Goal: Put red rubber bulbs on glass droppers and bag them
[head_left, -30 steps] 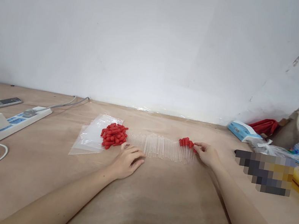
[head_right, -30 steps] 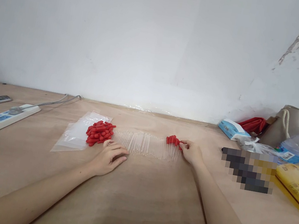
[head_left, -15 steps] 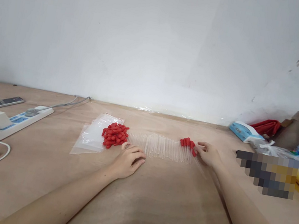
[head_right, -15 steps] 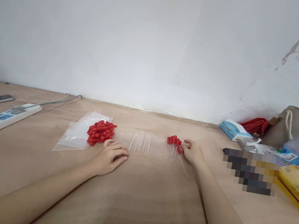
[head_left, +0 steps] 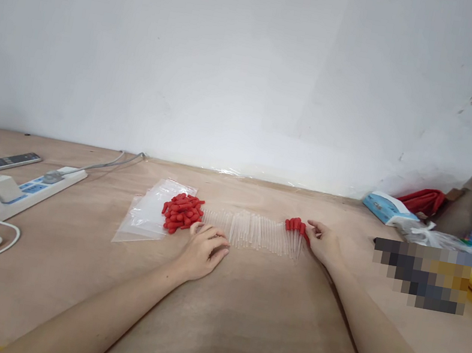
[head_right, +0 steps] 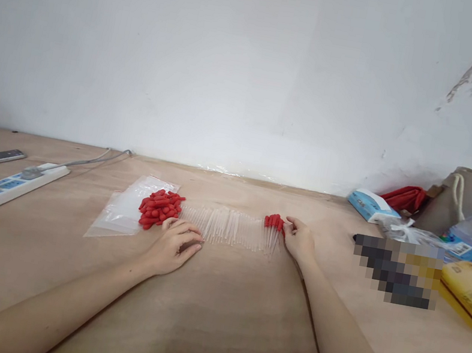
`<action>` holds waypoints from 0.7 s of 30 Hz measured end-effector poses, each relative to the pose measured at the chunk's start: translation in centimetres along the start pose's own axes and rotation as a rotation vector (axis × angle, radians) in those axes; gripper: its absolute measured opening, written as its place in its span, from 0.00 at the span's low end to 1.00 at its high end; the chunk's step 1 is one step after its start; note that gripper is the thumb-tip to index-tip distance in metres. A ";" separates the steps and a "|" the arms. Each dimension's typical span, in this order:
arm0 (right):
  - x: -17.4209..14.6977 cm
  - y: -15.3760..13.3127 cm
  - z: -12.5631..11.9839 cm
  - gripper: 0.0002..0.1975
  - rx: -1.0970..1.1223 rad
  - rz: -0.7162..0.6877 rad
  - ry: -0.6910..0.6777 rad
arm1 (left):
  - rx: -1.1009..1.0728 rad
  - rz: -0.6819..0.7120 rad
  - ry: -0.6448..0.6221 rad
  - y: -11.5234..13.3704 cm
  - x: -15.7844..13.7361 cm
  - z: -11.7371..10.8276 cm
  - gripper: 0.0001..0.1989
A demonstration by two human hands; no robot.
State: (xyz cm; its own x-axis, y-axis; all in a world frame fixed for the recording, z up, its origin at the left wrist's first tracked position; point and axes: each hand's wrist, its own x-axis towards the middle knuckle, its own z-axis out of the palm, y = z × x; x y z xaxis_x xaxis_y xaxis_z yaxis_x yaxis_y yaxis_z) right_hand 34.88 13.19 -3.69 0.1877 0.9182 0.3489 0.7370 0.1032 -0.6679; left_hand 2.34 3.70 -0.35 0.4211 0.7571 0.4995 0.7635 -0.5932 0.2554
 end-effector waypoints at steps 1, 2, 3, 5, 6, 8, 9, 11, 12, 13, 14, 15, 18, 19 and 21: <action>0.0 0.1 0.1 0.16 -0.016 -0.018 -0.001 | -0.001 -0.001 -0.001 0.0 0.0 0.0 0.06; 0.0 0.1 0.1 0.16 -0.028 -0.034 -0.007 | -0.002 -0.001 -0.001 0.0 0.0 0.0 0.06; 0.0 0.2 0.2 0.15 -0.038 -0.046 -0.016 | -0.003 -0.001 -0.001 0.0 0.0 0.0 0.06; 0.0 0.3 0.2 0.14 -0.052 -0.051 -0.030 | -0.005 0.001 -0.002 -0.1 0.0 0.0 0.06; 0.0 0.3 0.2 0.14 -0.059 -0.047 -0.029 | -0.006 0.001 -0.004 -0.1 0.0 0.0 0.06; 0.0 0.3 0.3 0.13 -0.072 -0.046 -0.009 | -0.007 0.001 -0.007 -0.1 0.0 0.0 0.06; 0.1 0.2 0.4 0.13 -0.077 -0.049 0.012 | -0.007 0.001 -0.008 -0.1 0.0 0.0 0.06; 0.1 0.1 0.5 0.13 -0.084 -0.053 0.061 | -0.004 -0.002 -0.008 0.0 0.0 0.0 0.06; 0.1 0.0 0.5 0.14 -0.084 -0.048 0.086 | -0.002 -0.003 -0.008 0.0 0.0 0.0 0.06; 0.1 -0.2 0.5 0.14 -0.076 -0.034 0.109 | 0.000 -0.004 -0.009 0.0 0.0 0.0 0.06; 0.0 -0.3 0.5 0.15 -0.061 -0.010 0.133 | 0.001 -0.005 -0.009 0.1 0.0 0.0 0.06; 0.0 -0.5 0.4 0.15 -0.039 0.017 0.159 | 0.002 -0.006 -0.009 0.1 0.0 -0.1 0.06; -0.3 -0.9 0.2 0.16 0.027 0.087 0.233 | 0.005 -0.008 -0.007 0.1 0.0 -0.1 0.06; -0.4 -1.1 0.1 0.16 0.046 0.102 0.247 | 0.006 -0.009 -0.006 0.1 0.0 -0.1 0.06; -0.5 -1.2 0.0 0.15 0.088 0.125 0.256 | 0.008 -0.010 -0.009 0.1 0.0 -0.2 0.06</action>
State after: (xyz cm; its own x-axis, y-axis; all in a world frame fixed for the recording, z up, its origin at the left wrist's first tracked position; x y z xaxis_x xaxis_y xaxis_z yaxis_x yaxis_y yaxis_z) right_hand 33.92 12.62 -3.00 0.4390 0.8008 0.4074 0.6407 0.0389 -0.7668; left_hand 2.33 3.61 -0.20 0.4176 0.7653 0.4898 0.7716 -0.5834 0.2537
